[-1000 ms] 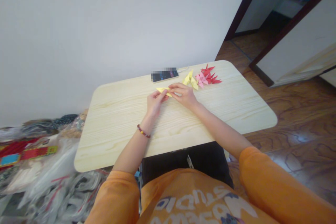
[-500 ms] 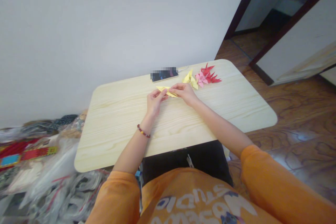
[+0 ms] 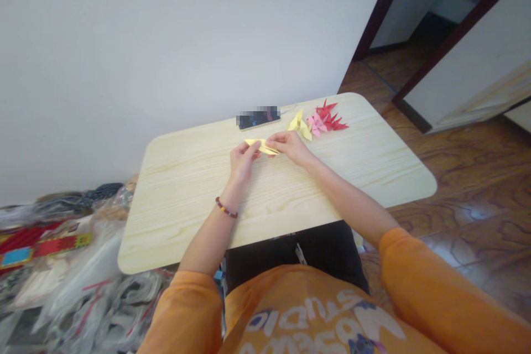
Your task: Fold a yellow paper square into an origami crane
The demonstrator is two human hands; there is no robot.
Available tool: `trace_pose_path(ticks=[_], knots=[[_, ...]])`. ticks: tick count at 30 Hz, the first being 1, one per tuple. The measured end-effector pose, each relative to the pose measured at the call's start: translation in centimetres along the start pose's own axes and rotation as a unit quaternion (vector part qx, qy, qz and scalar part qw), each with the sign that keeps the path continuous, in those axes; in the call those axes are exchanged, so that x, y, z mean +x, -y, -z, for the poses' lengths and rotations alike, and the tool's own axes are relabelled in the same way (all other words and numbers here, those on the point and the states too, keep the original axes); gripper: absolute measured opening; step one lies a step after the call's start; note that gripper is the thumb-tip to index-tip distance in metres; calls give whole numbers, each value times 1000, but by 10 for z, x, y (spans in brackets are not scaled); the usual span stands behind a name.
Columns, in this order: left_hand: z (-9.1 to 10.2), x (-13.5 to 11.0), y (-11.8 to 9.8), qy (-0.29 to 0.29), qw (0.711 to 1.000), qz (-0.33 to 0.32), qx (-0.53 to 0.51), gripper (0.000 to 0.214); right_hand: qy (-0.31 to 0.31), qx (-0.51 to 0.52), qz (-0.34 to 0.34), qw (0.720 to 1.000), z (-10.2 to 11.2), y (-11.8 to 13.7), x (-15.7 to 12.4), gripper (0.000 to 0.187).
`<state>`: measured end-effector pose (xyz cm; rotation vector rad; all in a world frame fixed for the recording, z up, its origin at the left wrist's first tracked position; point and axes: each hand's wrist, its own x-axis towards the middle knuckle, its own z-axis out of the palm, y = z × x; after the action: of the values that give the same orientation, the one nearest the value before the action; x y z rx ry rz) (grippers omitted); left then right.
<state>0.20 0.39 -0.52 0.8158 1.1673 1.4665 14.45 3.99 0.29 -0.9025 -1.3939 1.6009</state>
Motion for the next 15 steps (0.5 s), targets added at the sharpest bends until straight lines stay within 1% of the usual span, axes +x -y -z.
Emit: trace_pose_path(ticks=[3, 5, 11, 15], knots=[[-2, -1, -1, 6, 998, 32, -48, 20, 13, 7, 5, 1000, 0, 2, -1, 30], [-3, -1, -2, 10, 997, 43, -63, 20, 9, 14, 7, 1000, 0, 2, -1, 30], [-3, -2, -1, -6, 997, 40, -65, 22, -26, -7, 26, 999, -2, 1, -2, 28], [-3, -3, -1, -9, 995, 58, -81, 19, -49, -29, 41, 998, -3, 2, -3, 25]])
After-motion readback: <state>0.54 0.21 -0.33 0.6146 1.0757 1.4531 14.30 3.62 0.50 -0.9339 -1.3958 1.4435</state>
